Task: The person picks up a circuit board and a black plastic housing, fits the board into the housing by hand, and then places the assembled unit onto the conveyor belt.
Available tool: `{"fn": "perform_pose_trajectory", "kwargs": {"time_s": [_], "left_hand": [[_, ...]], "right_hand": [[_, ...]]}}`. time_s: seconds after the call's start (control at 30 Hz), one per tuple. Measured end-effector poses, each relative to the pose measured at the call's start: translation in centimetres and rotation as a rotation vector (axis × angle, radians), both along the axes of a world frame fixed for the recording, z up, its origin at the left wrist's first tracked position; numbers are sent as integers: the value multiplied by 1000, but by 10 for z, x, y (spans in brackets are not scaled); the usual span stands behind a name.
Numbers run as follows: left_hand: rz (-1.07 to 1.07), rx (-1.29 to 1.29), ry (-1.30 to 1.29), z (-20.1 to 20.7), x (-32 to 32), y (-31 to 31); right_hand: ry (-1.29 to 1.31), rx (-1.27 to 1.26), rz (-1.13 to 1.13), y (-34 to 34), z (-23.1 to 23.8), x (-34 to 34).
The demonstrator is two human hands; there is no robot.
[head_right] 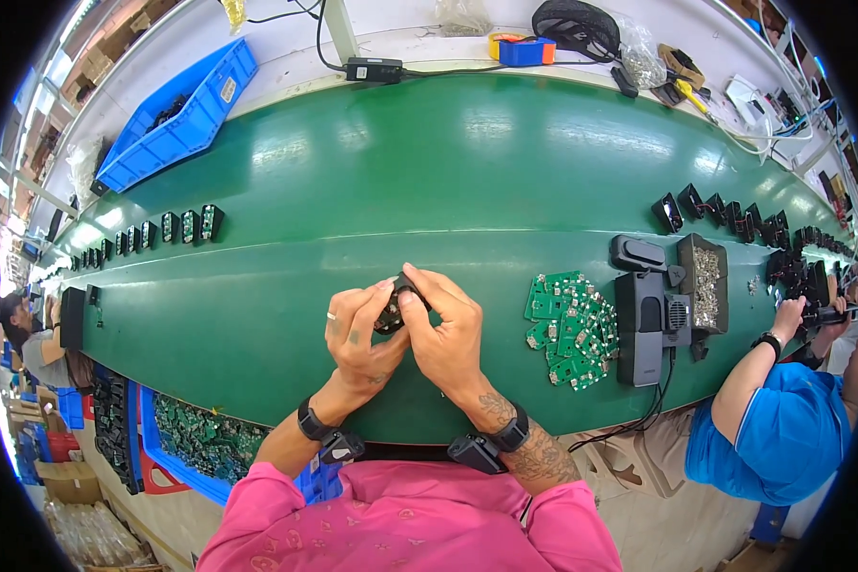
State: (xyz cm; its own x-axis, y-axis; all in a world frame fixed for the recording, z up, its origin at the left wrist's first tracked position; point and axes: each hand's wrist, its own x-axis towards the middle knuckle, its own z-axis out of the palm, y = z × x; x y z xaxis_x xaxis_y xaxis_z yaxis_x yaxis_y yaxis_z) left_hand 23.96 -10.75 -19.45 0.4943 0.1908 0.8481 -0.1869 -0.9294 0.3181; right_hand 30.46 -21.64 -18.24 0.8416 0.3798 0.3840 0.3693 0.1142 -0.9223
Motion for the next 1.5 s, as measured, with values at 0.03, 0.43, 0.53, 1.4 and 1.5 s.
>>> {"fn": "perform_pose_trajectory", "kwargs": {"time_s": [0.03, 0.43, 0.53, 1.4, 1.5], "left_hand": [[-10, -30, 17, 0, 0, 0], [-259, -656, 157, -5, 1, 5], [-333, -717, 163, -5, 2, 3], [-466, -415, 131, 8, 0, 21], [-369, -205, 90, 4, 3, 28]], "right_hand": [[-25, -27, -13, 0, -1, 1], [-274, -79, -89, -4, 7, -3], [-396, -82, -137, -4, 6, -3], [-221, -4, 144, -25, 17, 24], [-483, -26, 157, -23, 17, 23]]}}
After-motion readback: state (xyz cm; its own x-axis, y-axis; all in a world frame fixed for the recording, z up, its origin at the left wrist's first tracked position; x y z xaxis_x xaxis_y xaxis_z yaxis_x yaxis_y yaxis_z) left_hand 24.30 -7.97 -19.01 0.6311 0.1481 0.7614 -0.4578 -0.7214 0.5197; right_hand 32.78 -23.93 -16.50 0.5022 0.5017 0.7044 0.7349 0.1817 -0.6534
